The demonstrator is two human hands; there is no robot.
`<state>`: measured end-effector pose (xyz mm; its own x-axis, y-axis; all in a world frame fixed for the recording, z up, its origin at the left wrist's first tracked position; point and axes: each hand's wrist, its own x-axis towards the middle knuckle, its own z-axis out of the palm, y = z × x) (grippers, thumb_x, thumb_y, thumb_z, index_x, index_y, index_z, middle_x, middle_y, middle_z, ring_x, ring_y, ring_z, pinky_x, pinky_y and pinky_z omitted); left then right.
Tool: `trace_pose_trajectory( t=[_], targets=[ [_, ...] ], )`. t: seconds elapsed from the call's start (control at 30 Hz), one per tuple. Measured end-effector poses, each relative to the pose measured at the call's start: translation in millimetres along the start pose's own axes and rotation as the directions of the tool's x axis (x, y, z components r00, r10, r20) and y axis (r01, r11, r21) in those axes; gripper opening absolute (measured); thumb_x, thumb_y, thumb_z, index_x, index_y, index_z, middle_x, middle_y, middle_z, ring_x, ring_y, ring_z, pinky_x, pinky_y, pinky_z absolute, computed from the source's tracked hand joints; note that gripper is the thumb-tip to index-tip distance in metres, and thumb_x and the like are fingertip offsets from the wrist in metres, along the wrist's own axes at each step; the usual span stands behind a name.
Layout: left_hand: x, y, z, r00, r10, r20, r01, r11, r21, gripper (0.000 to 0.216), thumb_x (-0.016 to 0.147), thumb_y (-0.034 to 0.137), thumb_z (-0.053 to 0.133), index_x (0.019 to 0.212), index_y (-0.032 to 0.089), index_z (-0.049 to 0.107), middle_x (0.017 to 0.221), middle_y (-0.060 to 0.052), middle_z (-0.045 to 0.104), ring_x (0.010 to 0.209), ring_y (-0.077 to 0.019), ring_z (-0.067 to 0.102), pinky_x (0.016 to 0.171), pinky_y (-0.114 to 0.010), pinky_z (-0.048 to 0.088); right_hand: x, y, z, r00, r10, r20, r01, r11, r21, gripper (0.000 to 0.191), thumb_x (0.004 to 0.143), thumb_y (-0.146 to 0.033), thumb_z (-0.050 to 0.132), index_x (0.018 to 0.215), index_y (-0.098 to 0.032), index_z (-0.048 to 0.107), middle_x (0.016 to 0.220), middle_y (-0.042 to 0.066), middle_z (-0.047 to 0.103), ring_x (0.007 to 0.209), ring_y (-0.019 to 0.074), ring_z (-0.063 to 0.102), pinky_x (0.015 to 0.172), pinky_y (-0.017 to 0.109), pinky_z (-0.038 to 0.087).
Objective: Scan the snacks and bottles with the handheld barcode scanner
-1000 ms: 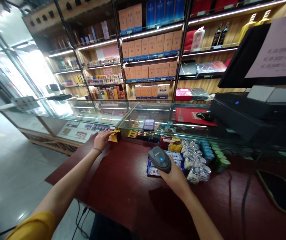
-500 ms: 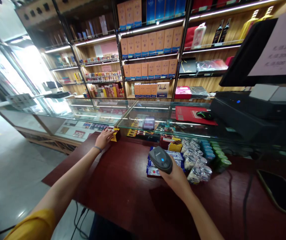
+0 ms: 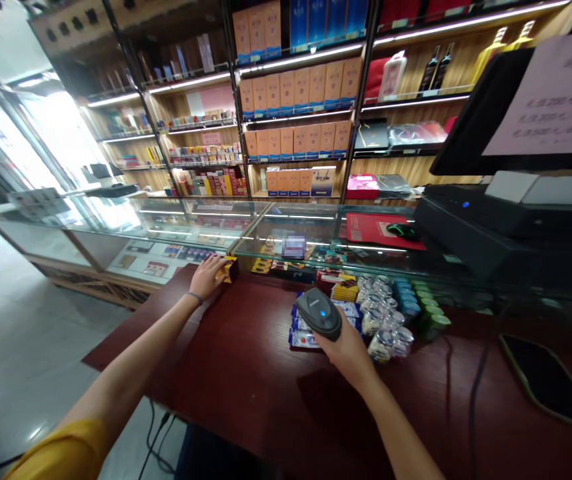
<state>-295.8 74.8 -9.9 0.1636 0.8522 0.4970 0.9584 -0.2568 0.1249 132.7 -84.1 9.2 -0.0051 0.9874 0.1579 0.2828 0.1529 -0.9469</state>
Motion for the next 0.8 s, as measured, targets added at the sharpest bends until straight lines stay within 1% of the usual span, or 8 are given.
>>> trace_pose_trajectory(
  t=[0.1, 0.17, 0.27, 0.37, 0.5, 0.6, 0.7, 0.8],
  targets=[
    [0, 18, 1, 0.997, -0.024, -0.068, 0.02, 0.998, -0.062, 0.068, 0.089, 0.033, 0.07, 0.152, 0.019, 0.05, 0.159, -0.019, 0.046, 0.151, -0.0384, 0.038, 0.123, -0.056, 0.031, -1, -9, -7, 0.999, -0.023, -0.036, 0.025, 0.998, 0.051, 0.042, 0.082, -0.046, 0.074, 0.113, -0.021, 0.061, 0.058, -0.004, 0.061, 0.038, 0.0128, 0.046, 0.04, 0.026, 0.04],
    [0, 39, 2, 0.993, -0.007, -0.119, -0.008, 0.992, -0.124, 0.067, 0.092, 0.034, 0.067, 0.154, 0.018, 0.047, 0.159, -0.019, 0.045, 0.151, -0.037, 0.038, 0.124, -0.055, 0.032, 0, -13, -15, 0.998, -0.031, -0.052, 0.035, 0.997, 0.073, 0.036, 0.083, -0.049, 0.075, 0.103, -0.022, 0.062, 0.054, -0.005, 0.057, 0.038, 0.013, 0.045, 0.041, 0.027, 0.042],
    [-4, 83, 5, 0.979, 0.044, -0.198, -0.091, 0.969, -0.23, 0.057, 0.097, 0.034, 0.06, 0.151, 0.02, 0.049, 0.156, -0.017, 0.049, 0.148, -0.0335, 0.042, 0.123, -0.054, 0.035, 3, -16, -30, 0.996, -0.038, -0.085, 0.048, 0.992, 0.114, 0.036, 0.082, -0.054, 0.076, 0.093, -0.024, 0.061, 0.052, -0.005, 0.055, 0.038, 0.0138, 0.047, 0.04, 0.028, 0.041],
    [-13, 138, 9, 0.965, 0.119, -0.234, -0.195, 0.922, -0.334, 0.047, 0.099, 0.032, 0.057, 0.145, 0.021, 0.055, 0.147, -0.015, 0.056, 0.141, -0.0305, 0.05, 0.12, -0.051, 0.04, 5, -17, -44, 0.99, -0.053, -0.13, 0.071, 0.989, 0.133, 0.034, 0.082, -0.052, 0.077, 0.082, -0.024, 0.058, 0.05, -0.006, 0.055, 0.036, 0.0123, 0.046, 0.039, 0.026, 0.039],
    [-30, 212, 23, 0.953, 0.236, -0.193, -0.297, 0.855, -0.424, 0.039, 0.099, 0.029, 0.058, 0.137, 0.022, 0.062, 0.138, -0.013, 0.061, 0.131, -0.0284, 0.056, 0.114, -0.048, 0.047, 7, -17, -58, 0.983, -0.066, -0.172, 0.09, 0.986, 0.14, 0.033, 0.085, -0.046, 0.073, 0.068, -0.022, 0.058, 0.049, -0.005, 0.054, 0.036, 0.01, 0.046, 0.04, 0.024, 0.039],
    [-41, 256, 35, 0.94, 0.312, -0.136, -0.34, 0.839, -0.425, 0.036, 0.098, 0.026, 0.06, 0.133, 0.021, 0.064, 0.136, -0.014, 0.061, 0.127, -0.0289, 0.057, 0.11, -0.047, 0.049, 8, -18, -64, 0.979, -0.075, -0.187, 0.103, 0.984, 0.142, 0.039, 0.087, -0.044, 0.07, 0.059, -0.021, 0.055, 0.047, -0.004, 0.052, 0.035, 0.009, 0.046, 0.04, 0.023, 0.038],
    [-46, 286, 44, 0.925, 0.374, -0.065, -0.37, 0.848, -0.379, 0.037, 0.097, 0.028, 0.062, 0.133, 0.021, 0.065, 0.136, -0.014, 0.061, 0.123, -0.0297, 0.058, 0.107, -0.047, 0.05, 7, -19, -68, 0.976, -0.061, -0.21, 0.101, 0.977, 0.188, 0.038, 0.086, -0.042, 0.07, 0.058, -0.021, 0.055, 0.047, -0.005, 0.051, 0.035, 0.0088, 0.046, 0.04, 0.022, 0.037],
    [-47, 300, 48, 0.923, 0.386, 0.001, -0.365, 0.875, -0.316, 0.037, 0.097, 0.026, 0.062, 0.134, 0.024, 0.066, 0.133, -0.013, 0.063, 0.119, -0.0295, 0.058, 0.103, -0.047, 0.05, 7, -20, -70, 0.974, -0.054, -0.218, 0.105, 0.968, 0.228, 0.037, 0.085, -0.041, 0.07, 0.058, -0.021, 0.054, 0.047, -0.005, 0.052, 0.035, 0.0088, 0.047, 0.039, 0.022, 0.036]
  ],
)
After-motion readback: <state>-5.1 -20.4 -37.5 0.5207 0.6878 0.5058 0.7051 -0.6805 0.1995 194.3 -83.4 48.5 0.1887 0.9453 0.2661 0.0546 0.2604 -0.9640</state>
